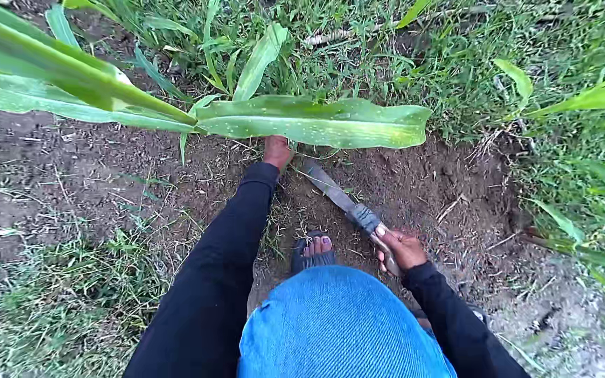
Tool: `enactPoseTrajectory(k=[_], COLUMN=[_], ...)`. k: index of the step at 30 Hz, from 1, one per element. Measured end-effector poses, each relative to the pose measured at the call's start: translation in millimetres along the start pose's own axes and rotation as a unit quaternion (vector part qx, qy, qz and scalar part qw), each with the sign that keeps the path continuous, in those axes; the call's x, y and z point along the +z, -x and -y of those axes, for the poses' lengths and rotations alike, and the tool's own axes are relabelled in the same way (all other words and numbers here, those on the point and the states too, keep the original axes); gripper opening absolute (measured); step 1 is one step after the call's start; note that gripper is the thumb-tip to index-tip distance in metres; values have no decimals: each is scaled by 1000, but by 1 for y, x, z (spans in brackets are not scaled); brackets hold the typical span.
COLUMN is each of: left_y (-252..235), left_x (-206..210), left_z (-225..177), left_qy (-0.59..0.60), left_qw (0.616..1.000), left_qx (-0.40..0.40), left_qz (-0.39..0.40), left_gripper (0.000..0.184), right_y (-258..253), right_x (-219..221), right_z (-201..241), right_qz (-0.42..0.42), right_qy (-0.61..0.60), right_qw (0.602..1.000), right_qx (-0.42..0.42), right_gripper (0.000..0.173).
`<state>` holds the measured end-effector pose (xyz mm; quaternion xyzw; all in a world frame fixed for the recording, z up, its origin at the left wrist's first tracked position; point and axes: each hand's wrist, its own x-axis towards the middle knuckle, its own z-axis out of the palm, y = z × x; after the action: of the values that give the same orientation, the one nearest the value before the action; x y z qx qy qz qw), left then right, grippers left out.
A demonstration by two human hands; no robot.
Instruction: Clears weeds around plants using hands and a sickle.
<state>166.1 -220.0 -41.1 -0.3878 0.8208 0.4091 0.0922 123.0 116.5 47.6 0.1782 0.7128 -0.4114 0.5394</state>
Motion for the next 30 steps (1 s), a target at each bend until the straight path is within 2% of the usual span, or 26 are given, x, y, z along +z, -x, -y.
enactPoseTrajectory(k=[5, 8, 10, 12, 14, 17, 19, 20, 21, 22, 24, 25, 26, 27, 29, 30], left_y=[0, 0, 4, 11, 6, 9, 6, 9, 12, 13, 23, 39, 60, 82, 120, 131], left_x=[2, 1, -1, -7, -12, -6, 1, 5, 10, 12, 12, 9, 4, 2, 8, 6], left_z=[-8, -11, -17, -25, -27, -27, -25, -24, -23, -22, -12, -9, -8, -5, 9, 15], left_qy=[37, -34, -35, 3, 73, 115, 131, 156, 207, 277, 386, 401, 392, 367, 321, 327], left_qw=[998, 993, 991, 991, 985, 981, 980, 975, 963, 940, 878, 866, 873, 894, 923, 921], left_qx=[-40, -93, -106, -122, -153, -153, -141, -149, -151, -141, -101, -101, -112, -125, -144, -159], left_qz=[-6, 61, 70, 59, 32, -11, -45, -55, -87, -143, -263, -283, -269, -226, -155, -141], left_gripper=[42, 44, 42, 44, 48, 47, 47, 47, 46, 46, 43, 43, 46, 51, 50, 47], right_y=[33, 43, 53, 48, 16, -30, -32, -22, -11, 0, 25, 41, 56, 70, 94, 103], right_x=[-14, -80, -127, -141, -105, -22, -6, -10, -19, -31, -62, -78, -91, -102, -119, -124], right_z=[-6, -56, -95, -106, -72, -2, 9, 13, 20, 32, 63, 82, 100, 115, 134, 142], right_qz=[-49, -71, -68, -56, -46, -23, -31, -41, -62, -85, -109, -107, -105, -105, -99, -94], right_qy=[38, 54, 23, 6, 47, 80, 92, 146, 231, 328, 482, 534, 572, 601, 638, 647], right_qw=[993, 990, 993, 995, 995, 995, 991, 980, 953, 903, 763, 706, 666, 641, 616, 610], right_qx=[-99, -105, -98, -85, -70, -50, -90, -128, -188, -264, -416, -453, -467, -465, -451, -447], right_gripper=[13, 19, 29, 33, 32, 23, 20, 25, 34, 47, 63, 67, 69, 70, 71, 71])
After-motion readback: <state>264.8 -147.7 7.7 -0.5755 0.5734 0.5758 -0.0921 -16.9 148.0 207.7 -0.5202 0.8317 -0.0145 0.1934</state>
